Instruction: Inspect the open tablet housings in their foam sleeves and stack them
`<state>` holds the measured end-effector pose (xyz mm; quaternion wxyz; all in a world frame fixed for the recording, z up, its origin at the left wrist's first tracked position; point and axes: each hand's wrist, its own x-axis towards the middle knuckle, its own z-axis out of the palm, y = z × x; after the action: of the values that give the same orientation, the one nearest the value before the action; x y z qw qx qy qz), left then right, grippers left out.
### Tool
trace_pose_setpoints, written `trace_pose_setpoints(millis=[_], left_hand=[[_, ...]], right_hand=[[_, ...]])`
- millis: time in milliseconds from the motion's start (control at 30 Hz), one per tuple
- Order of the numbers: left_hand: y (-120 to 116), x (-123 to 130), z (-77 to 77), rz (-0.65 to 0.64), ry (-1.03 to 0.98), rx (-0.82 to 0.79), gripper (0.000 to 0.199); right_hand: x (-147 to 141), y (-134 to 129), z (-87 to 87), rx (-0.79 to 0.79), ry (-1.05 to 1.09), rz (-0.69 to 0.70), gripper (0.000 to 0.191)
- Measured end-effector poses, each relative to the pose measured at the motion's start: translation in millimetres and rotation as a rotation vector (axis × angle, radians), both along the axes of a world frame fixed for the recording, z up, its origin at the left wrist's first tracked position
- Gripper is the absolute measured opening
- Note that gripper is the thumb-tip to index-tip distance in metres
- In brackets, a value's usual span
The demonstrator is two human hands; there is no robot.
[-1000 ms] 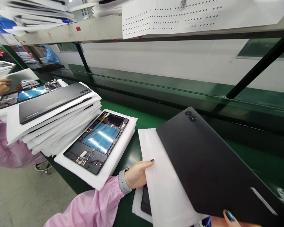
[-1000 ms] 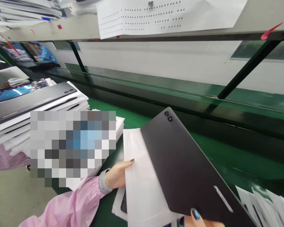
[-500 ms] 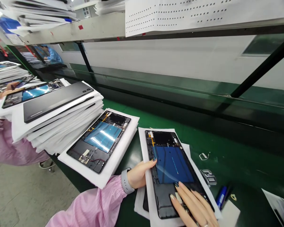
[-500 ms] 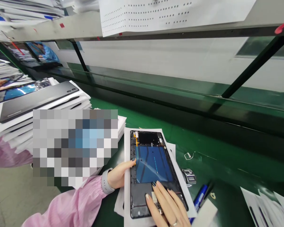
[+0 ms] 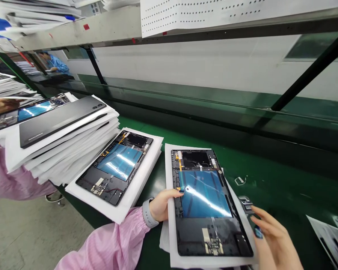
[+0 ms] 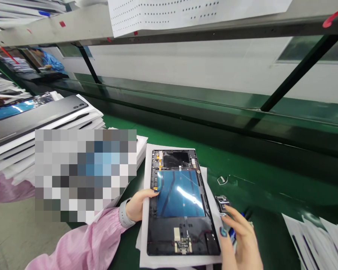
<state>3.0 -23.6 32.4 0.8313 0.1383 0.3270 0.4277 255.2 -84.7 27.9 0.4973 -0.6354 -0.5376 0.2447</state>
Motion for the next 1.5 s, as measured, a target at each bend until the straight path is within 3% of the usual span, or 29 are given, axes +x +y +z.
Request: trace_pose_setpoints(millis=[100,200,500,700,867,933,1167,1267,1367,1500], left_hand=[[-1,0,3.0,-0.042,-0.001,-0.002,0.017],[-1,-1,3.4,-0.066,-0.004,-0.002,0.017],[-1,-2,1.2,-0.098,-0.025,0.041,0.013],[-1,-2,2.6,-0.103,0.002,0.038,0.014],[-2,-4,-0.7,-0.084,0.032,0.018,0.016],[-3,-4,-1.4,-0.079,0.041,0.012,0.016],[-2,-3,2.1,-0.096,0.061,0.005,0.015],[-1,-2,4.9,-0.077,0.069,-0.01,0.016],[1,-1,8.2,-0.031,0.067,-0.031,0.018],[5,0,11.1,0.041,0.074,-0.066,0.019]], right_hand=[[4,10,10.7,-0.22,0.249,0.05,0.033],[7,14,16.5,-0.25,0.361,0.11,0.03],[11,8,4.6,-0.337,0.311,0.1,0.043],[10,13,6.4,-0.15,0.019,0.055,0.041],[14,23,3.5,-0.368,0.009,-0.017,0.061],[12,27,5.0,-0.378,-0.017,-0.048,0.066],[11,28,8.4,-0.311,0.011,-0.071,0.064],[13,22,8.3,-0.172,-0.024,-0.066,0.052],[13,15,11.9,0.059,-0.101,0.123,0.03],[7,8,16.2,0.311,-0.277,0.377,0.022]])
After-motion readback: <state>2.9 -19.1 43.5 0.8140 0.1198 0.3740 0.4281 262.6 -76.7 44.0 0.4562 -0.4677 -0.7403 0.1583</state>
